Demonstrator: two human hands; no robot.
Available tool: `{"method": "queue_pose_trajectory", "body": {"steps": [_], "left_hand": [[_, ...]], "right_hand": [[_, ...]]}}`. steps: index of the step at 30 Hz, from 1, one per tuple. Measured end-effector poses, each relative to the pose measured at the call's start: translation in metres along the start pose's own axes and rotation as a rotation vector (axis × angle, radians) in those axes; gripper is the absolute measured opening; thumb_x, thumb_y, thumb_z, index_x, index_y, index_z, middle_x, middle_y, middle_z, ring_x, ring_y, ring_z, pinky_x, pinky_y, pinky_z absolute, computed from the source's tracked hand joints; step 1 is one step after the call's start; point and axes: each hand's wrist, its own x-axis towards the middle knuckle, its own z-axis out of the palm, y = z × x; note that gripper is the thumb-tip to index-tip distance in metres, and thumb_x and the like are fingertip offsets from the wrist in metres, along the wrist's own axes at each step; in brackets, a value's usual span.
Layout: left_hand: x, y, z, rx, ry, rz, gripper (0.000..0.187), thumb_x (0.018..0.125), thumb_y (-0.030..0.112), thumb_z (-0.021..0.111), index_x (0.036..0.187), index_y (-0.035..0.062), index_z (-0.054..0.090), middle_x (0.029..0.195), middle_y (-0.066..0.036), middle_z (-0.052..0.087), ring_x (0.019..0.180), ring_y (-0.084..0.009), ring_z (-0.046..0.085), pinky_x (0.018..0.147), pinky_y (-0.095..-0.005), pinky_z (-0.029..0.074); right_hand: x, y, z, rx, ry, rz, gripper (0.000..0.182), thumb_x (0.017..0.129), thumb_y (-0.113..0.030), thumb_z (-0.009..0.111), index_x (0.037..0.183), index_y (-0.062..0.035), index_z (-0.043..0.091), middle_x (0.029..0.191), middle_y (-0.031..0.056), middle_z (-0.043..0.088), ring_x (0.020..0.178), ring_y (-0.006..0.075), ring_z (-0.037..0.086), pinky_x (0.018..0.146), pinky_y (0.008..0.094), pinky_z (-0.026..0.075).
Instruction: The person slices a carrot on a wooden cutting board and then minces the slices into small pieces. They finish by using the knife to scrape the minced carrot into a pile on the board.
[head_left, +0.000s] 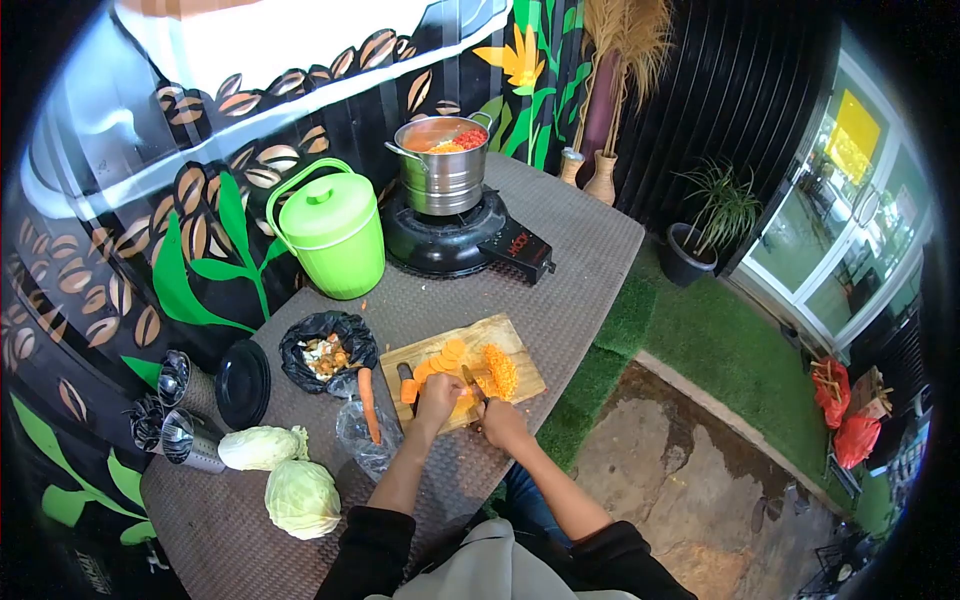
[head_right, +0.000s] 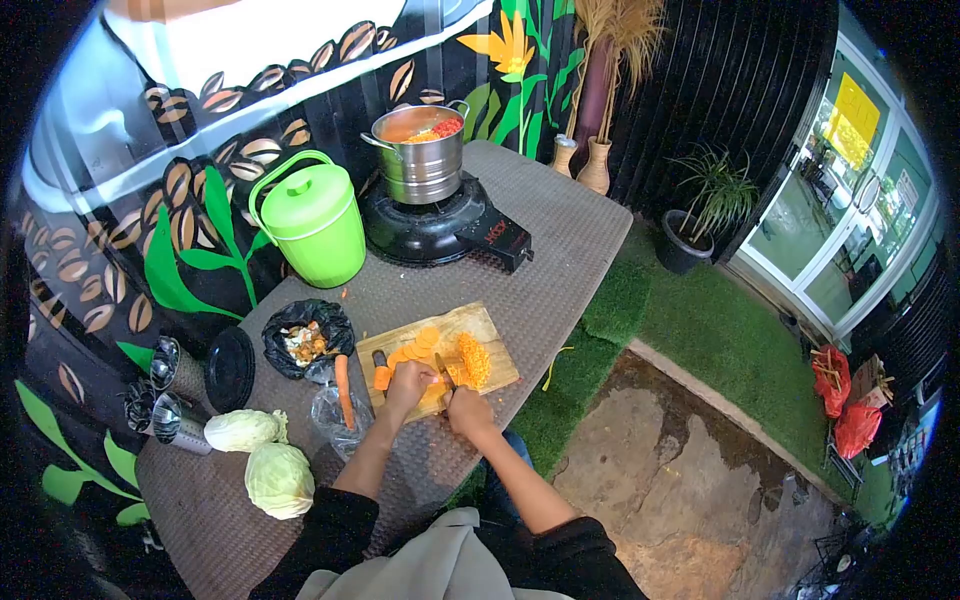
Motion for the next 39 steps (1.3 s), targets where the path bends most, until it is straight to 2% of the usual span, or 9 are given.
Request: {"method": "queue_pose_trajectory", "body": {"steps": [3,6,12,14,16,18,25,31,39], "left_hand": [[-0.002,0.012,-0.006,0.004,-0.002,-0.033,0.007,0.072,0.0,0.066,0.077,-0.001,0.07,0.072,-0.02,0.065,0.066,-0.0314,0.065,0.06,-0.0371,0.051],[-0.002,0.011,-0.004,-0.006,-0.01,-0.042,0.007,0.072,0.0,0.066,0.078,-0.0008,0.07,0.073,-0.02,0.065,0.066,-0.0314,0.066,0.061,-0.0369,0.051],[-0.006,0.0,0.007,-0.03,0.084,-0.057,0.007,0.073,0.004,0.071,0.078,-0.0007,0.07,0.071,-0.018,0.066,0.065,-0.0244,0.067,0.06,-0.0318,0.051],[-0.009,0.0,0.008,-0.16,0.117,-0.078,0.005,0.076,-0.003,0.064,0.081,-0.0017,0.064,0.071,-0.018,0.066,0.068,-0.0274,0.068,0.061,-0.0331,0.052],[-0.01,0.011,0.003,-0.151,0.121,-0.108,0.009,0.076,-0.003,0.066,0.084,-0.0009,0.06,0.071,-0.016,0.066,0.067,-0.0251,0.068,0.06,-0.0316,0.051],[-0.009,0.015,0.002,-0.139,0.126,-0.141,0.016,0.076,-0.003,0.068,0.086,-0.0001,0.057,0.07,-0.015,0.066,0.066,-0.0228,0.068,0.059,-0.0301,0.05],[-0.014,0.019,0.004,-0.124,0.154,0.014,0.017,0.078,-0.006,0.064,0.088,0.0008,0.051,0.073,-0.013,0.063,0.066,-0.0227,0.065,0.058,-0.0304,0.05],[-0.013,0.012,0.008,-0.137,0.136,-0.051,0.018,0.077,-0.006,0.065,0.089,0.0003,0.053,0.073,-0.011,0.062,0.065,-0.021,0.065,0.057,-0.0294,0.05],[-0.015,0.018,0.015,-0.068,0.184,-0.01,0.017,0.076,-0.002,0.067,0.087,0.0003,0.054,0.073,-0.011,0.063,0.067,-0.0218,0.066,0.058,-0.0299,0.051]], "right_hand": [[-0.008,-0.012,0.023,-0.071,0.085,0.03,0.037,0.092,-0.032,0.048,0.094,0.0039,0.053,0.08,0.0242,0.066,0.081,0.0381,0.067,0.071,0.0471,0.054],[-0.008,-0.008,0.049,-0.212,0.332,-0.003,0.031,0.093,-0.03,0.048,0.087,-0.0006,0.053,0.068,0.0191,0.065,0.064,0.0321,0.068,0.053,0.041,0.055],[-0.002,0.001,0.023,-0.125,0.249,-0.09,0.033,0.093,-0.031,0.048,0.088,0.0014,0.054,0.073,0.0227,0.066,0.068,0.0382,0.067,0.06,0.0466,0.055],[-0.006,-0.004,0.027,-0.128,0.207,-0.102,0.034,0.093,-0.032,0.047,0.088,0.0016,0.054,0.075,0.0242,0.066,0.07,0.0394,0.067,0.062,0.0474,0.055],[-0.01,-0.013,0.039,-0.077,0.202,0.087,0.037,0.093,-0.032,0.046,0.092,0.0033,0.055,0.079,0.0269,0.066,0.076,0.0398,0.067,0.066,0.0466,0.055],[-0.006,-0.011,0.037,-0.067,0.183,0.082,0.038,0.094,-0.034,0.045,0.095,0.0033,0.054,0.081,0.0275,0.065,0.078,0.0407,0.067,0.069,0.0479,0.054],[0.006,-0.002,0.013,-0.062,0.058,-0.035,0.04,0.094,-0.035,0.044,0.097,0.004,0.054,0.082,0.0288,0.065,0.078,0.041,0.067,0.069,0.0492,0.054],[-0.009,-0.009,0.044,-0.049,0.216,0.072,0.037,0.092,-0.035,0.047,0.096,0.0012,0.055,0.081,0.0246,0.066,0.076,0.0396,0.067,0.068,0.048,0.054],[-0.003,0.025,0.013,-0.124,0.2,0.021,0.039,0.094,-0.036,0.044,0.096,0.0017,0.055,0.078,0.0235,0.066,0.076,0.0395,0.067,0.069,0.0479,0.054]]}}
